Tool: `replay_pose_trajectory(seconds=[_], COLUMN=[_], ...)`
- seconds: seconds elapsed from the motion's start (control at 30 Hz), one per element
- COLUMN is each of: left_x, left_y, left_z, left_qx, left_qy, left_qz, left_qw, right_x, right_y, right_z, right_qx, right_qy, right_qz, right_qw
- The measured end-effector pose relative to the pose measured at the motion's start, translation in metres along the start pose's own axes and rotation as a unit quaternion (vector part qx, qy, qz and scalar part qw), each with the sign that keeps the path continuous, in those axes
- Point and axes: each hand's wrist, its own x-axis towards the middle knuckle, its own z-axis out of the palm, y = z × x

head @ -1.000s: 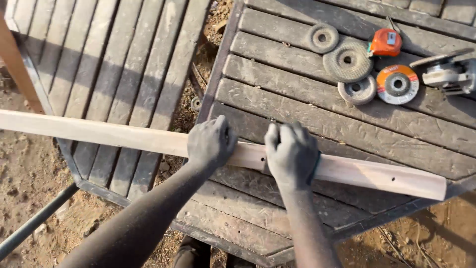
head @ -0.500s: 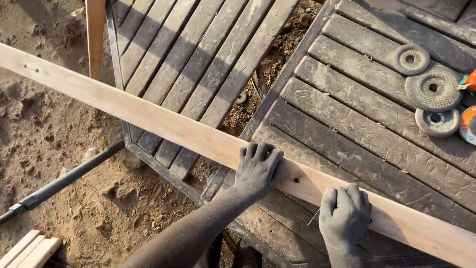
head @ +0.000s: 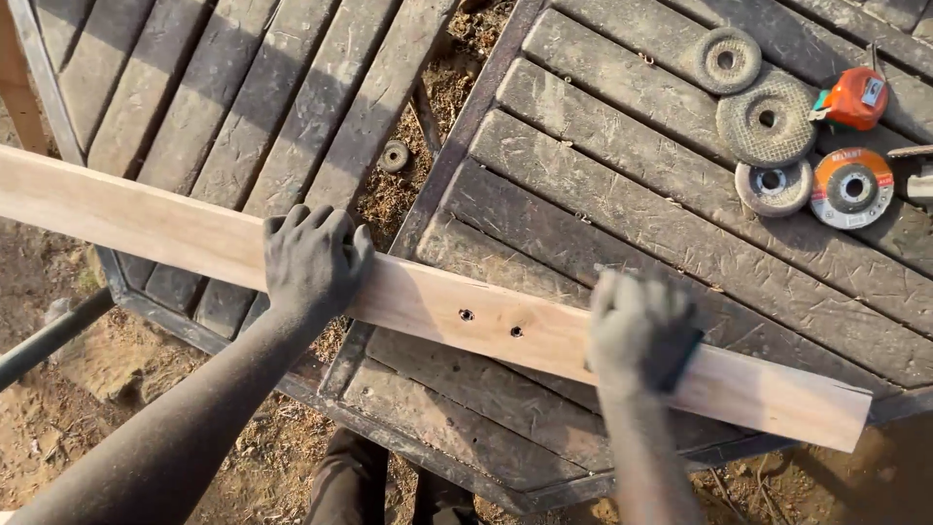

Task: Manual sanding of a wooden plank using sandpaper on a pallet workbench.

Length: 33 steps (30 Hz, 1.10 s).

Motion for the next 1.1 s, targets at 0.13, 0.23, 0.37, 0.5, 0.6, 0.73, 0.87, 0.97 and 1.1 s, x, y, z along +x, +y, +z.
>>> replay_pose_trajectory(seconds=[0.13,0.23,0.37,0.5,0.6,0.73,0.87,0.97,1.1], left_x=[-0.003,-0.005,-0.006,-0.004,-0.002,0.001,-0.002,0.006,0.002], left_y=[-0.010,-0.016,-0.012,-0.010,-0.007,-0.005,-0.006,-0.004,-0.003], left_z=[0.019,0.014,0.008,0.005,0.004,0.001,-0.001,-0.002,-0.004], left_qx=[-0.005,0.011,0.001,0.005,-0.006,-0.023,-0.020,-0.012,-0.011], left_qy=[-0.018,-0.032,-0.049,-0.107,-0.067,-0.063,-0.081,-0.100,-0.139], left_qz=[0.005,-0.002,-0.001,-0.052,-0.036,-0.045,-0.056,-0.066,-0.082], left_qw=[1.000,0.999,0.999,0.993,0.997,0.997,0.995,0.993,0.987], right_x=[0.045,0.042,0.021,-0.029,-0.056,-0.053,-0.046,-0.025,-0.036], right_y=[-0.124,-0.140,-0.003,0.186,0.238,0.232,0.223,0.210,0.218], right_z=[0.030,0.041,0.016,-0.005,-0.013,-0.015,-0.021,-0.028,-0.024], right_qx=[0.066,0.186,0.145,-0.042,-0.021,-0.017,-0.030,-0.050,-0.067], right_qy=[0.016,-0.046,-0.063,-0.165,-0.152,-0.137,-0.213,-0.269,-0.268], right_qz=[0.006,-0.048,-0.037,0.103,0.121,0.117,0.194,0.253,0.249], right_qw=[0.998,0.980,0.987,0.980,0.981,0.983,0.957,0.928,0.928])
